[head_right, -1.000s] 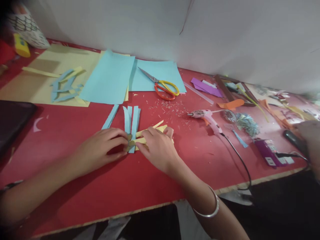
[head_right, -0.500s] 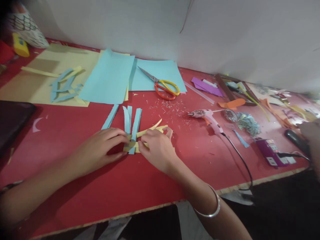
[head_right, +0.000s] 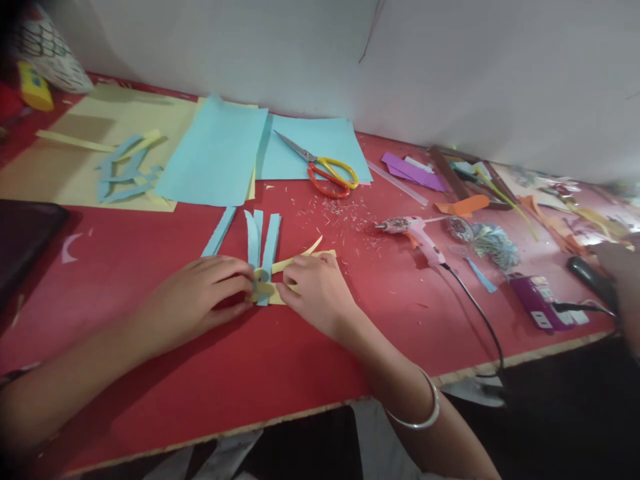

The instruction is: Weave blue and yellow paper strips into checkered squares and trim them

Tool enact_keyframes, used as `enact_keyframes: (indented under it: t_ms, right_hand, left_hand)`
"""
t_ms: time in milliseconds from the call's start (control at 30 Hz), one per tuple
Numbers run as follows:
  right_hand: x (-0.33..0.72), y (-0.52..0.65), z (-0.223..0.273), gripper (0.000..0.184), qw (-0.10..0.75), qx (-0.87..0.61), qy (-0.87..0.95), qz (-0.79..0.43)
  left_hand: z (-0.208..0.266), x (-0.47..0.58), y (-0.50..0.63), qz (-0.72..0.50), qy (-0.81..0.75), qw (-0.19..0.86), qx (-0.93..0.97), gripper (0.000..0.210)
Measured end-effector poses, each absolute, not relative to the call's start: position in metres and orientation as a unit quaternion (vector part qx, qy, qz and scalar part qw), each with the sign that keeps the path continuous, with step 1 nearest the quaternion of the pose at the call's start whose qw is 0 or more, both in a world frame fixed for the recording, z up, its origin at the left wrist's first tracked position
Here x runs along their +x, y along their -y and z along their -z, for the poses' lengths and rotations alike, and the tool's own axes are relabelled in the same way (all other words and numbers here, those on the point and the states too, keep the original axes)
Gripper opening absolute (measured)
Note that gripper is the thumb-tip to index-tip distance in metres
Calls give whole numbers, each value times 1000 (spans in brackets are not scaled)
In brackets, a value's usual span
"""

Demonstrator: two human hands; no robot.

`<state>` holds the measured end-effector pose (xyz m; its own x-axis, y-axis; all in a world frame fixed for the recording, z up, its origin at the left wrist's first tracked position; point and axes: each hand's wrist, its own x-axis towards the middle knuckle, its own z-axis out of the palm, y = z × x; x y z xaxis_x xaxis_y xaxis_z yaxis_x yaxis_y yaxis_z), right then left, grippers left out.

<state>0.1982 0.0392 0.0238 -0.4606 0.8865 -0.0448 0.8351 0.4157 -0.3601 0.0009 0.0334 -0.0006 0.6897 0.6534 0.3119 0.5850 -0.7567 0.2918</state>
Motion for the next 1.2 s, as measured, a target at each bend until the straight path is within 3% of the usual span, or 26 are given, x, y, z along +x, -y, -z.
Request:
enact_keyframes:
  t_ms: [200,333,533,767,1200]
  right_hand:
    - [210,-44,-28,30,35,-539,819,-192]
    - [213,-45,-27,26,40,-544,822,-162]
    - [209,-38,-29,12,131,-462,875,-54]
    - [206,-44,-23,12,95,-353,901,-232]
    - [205,-45,-22,7,134,-347,880,-294]
  left_hand:
    - [0,3,-30,-220,-306,-19,926,24]
    - [-1,3,-28,-200,-291,-29,935,26]
    - [-8,0,-23,-133,-283,-51,949,30]
    - [-9,0,-23,-143,-260,-77,952,33]
    - [-3,0,-27,-156,-284,-62,944,23]
